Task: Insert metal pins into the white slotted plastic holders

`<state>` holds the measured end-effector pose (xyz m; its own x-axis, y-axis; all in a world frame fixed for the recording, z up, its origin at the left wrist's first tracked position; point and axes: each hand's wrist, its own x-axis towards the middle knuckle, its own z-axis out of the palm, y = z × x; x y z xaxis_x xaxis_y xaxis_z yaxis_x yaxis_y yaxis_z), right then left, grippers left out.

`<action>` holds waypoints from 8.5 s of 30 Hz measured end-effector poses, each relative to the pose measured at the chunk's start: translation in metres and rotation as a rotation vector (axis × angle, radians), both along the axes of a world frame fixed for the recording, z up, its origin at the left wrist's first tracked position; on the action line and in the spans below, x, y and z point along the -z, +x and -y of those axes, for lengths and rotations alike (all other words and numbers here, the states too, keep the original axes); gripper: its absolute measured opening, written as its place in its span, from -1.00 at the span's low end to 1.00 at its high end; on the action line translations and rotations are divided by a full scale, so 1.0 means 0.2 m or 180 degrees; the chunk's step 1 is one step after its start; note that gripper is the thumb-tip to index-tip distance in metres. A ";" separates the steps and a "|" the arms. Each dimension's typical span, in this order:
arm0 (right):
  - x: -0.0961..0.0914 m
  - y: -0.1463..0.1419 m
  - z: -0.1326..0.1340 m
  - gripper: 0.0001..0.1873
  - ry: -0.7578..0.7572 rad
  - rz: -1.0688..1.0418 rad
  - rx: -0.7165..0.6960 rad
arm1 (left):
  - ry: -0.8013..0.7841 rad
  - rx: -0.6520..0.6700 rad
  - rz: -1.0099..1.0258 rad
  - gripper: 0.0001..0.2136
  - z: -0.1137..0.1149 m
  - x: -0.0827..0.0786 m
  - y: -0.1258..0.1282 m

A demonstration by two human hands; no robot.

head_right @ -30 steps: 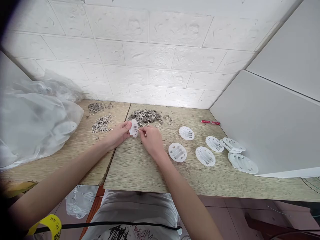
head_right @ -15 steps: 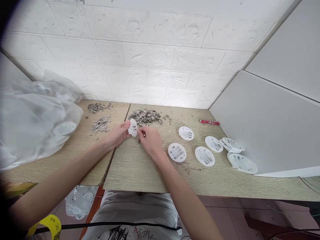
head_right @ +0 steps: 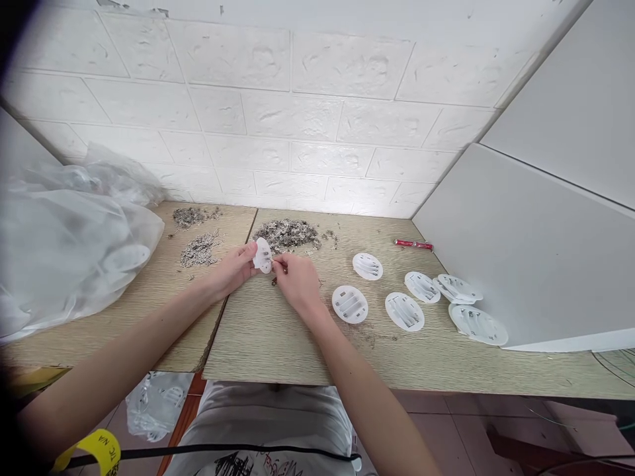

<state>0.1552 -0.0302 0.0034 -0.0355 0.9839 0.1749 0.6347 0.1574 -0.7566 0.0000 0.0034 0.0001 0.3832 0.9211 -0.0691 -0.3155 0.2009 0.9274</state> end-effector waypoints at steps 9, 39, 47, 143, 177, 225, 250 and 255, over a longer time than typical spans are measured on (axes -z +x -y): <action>-0.01 0.00 0.01 -0.78 -0.0004 0.0447 0.0014 | 0.0121 -0.0068 -0.0281 -0.55 0.00 0.02 0.00; -0.05 0.10 -0.03 -0.75 -0.0396 -0.0281 -0.0888 | 0.0218 0.0302 -0.0412 -0.59 -0.02 0.00 -0.01; -0.06 0.10 -0.01 -0.72 -0.0285 -0.0069 -0.0757 | 0.0194 0.0258 -0.0278 -0.57 -0.03 0.00 -0.02; -0.07 0.10 -0.01 -0.68 -0.0078 0.1006 -0.0603 | 0.0145 0.0206 -0.0448 -0.60 -0.05 0.04 -0.02; -0.07 0.11 0.00 -0.67 -0.0012 0.0867 -0.0350 | 0.0285 0.0468 -0.0393 -0.61 -0.04 0.03 -0.02; -0.08 0.12 0.00 -0.63 -0.0308 0.0340 -0.0325 | 0.0227 0.0630 -0.0285 -0.62 -0.03 0.01 -0.04; -0.07 0.14 -0.02 -0.63 -0.0157 -0.0175 -0.0227 | 0.0022 0.0521 -0.0110 -0.64 -0.03 -0.01 -0.05; -0.06 0.14 -0.03 -0.62 -0.0096 -0.0388 0.0126 | -0.0012 0.0487 -0.0070 -0.67 -0.03 0.00 -0.05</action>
<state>0.1838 -0.0242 0.0154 0.0233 0.9890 0.1458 0.5430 0.1099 -0.8325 -0.0095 0.0097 0.0010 0.5174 0.8518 -0.0823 -0.2606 0.2484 0.9329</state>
